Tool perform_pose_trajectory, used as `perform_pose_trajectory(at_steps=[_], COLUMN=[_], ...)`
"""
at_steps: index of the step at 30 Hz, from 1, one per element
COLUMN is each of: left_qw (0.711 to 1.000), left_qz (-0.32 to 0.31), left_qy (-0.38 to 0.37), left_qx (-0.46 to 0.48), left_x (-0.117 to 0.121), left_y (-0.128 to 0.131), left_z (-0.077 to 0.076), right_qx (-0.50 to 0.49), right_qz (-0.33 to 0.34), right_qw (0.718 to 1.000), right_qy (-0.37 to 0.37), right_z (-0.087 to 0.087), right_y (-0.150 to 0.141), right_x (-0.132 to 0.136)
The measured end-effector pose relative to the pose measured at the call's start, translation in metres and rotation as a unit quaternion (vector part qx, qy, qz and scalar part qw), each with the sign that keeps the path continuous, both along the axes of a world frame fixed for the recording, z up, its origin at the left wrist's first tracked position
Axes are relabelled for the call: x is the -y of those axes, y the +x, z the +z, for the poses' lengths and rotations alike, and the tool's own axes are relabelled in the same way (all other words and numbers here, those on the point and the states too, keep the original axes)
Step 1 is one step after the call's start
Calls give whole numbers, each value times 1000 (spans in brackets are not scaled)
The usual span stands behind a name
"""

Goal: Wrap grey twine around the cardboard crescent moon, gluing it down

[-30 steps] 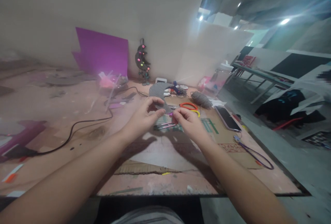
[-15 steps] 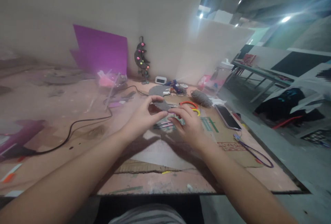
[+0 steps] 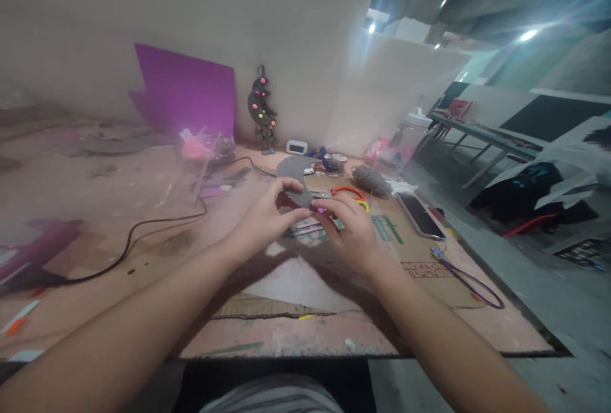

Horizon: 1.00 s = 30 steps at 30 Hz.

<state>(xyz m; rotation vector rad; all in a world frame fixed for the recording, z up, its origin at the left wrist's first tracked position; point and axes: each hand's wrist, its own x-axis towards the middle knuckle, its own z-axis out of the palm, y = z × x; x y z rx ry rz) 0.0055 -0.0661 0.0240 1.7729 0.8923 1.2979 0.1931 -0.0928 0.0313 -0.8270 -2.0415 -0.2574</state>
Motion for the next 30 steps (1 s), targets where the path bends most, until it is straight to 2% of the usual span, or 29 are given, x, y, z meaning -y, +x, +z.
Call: perform_pose_trajectory(at_steps=[8,20,25,30], left_qw=[1000,1000,1000,1000], left_qz=[-5,-14,-9,3], left_qy=[13,-4,-8,-9], left_qx=[9,15,11,4], left_x=[0,1,-1,-3], left_y=[2,2,0,0], left_z=[-1,-2,-3,-5], right_qx=[-16,-26,-118,-257], right_qz=[23,6,-44,-60], right_qw=[1000,1000,992,962], right_qy=[-10,-11,-12,-65], right_z=[-3,0,1,9], right_y=[2,5,14,26], right_x=[-2,0,-1,-9])
